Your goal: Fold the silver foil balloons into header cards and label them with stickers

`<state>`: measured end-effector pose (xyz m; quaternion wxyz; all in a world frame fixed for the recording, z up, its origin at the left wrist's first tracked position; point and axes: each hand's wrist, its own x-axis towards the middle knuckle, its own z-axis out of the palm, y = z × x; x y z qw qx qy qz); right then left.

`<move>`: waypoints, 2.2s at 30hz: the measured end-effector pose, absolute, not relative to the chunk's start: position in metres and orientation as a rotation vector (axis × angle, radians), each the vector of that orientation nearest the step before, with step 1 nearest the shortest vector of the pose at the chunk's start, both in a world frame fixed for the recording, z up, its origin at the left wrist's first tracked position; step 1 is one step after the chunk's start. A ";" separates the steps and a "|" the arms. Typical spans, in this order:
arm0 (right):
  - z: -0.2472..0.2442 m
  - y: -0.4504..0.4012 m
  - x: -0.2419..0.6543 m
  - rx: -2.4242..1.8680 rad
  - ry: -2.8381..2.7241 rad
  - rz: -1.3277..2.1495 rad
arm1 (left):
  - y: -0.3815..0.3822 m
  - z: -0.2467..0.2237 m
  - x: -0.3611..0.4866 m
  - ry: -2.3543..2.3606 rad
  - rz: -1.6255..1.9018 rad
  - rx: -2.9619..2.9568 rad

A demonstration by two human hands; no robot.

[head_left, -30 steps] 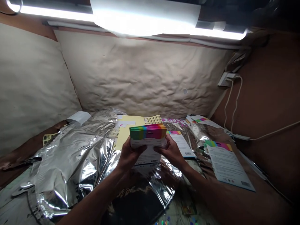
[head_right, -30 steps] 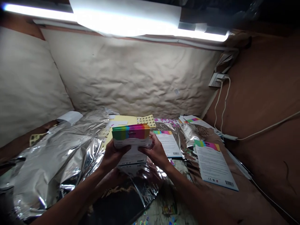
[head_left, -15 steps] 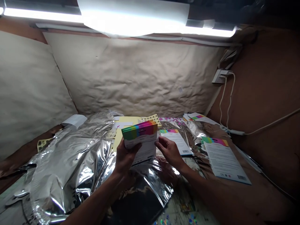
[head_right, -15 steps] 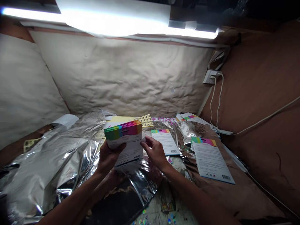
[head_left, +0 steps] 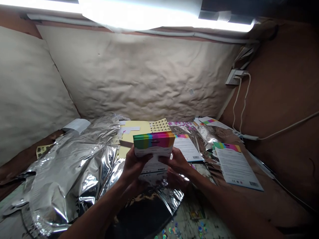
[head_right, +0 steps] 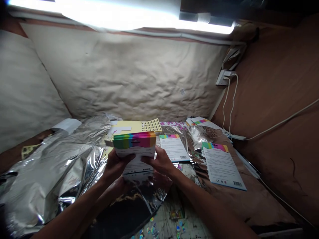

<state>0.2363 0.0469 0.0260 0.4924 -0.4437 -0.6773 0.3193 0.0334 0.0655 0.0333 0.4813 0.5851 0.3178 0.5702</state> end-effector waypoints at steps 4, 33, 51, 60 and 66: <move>0.022 0.051 0.234 -1.045 -1.528 0.967 | 0.060 0.036 0.037 0.764 1.410 1.406; 0.043 0.040 0.229 -0.925 -1.308 1.277 | 0.057 0.036 0.041 0.638 1.352 1.429; 0.038 0.058 0.337 -2.215 -1.969 0.488 | 0.033 0.013 0.046 0.675 0.556 2.569; 0.096 0.094 0.279 -1.461 -2.319 -0.101 | 0.089 0.099 -0.060 1.368 0.651 2.383; 0.098 0.168 0.165 -1.267 -2.648 0.095 | 0.191 0.079 -0.084 2.005 0.841 2.051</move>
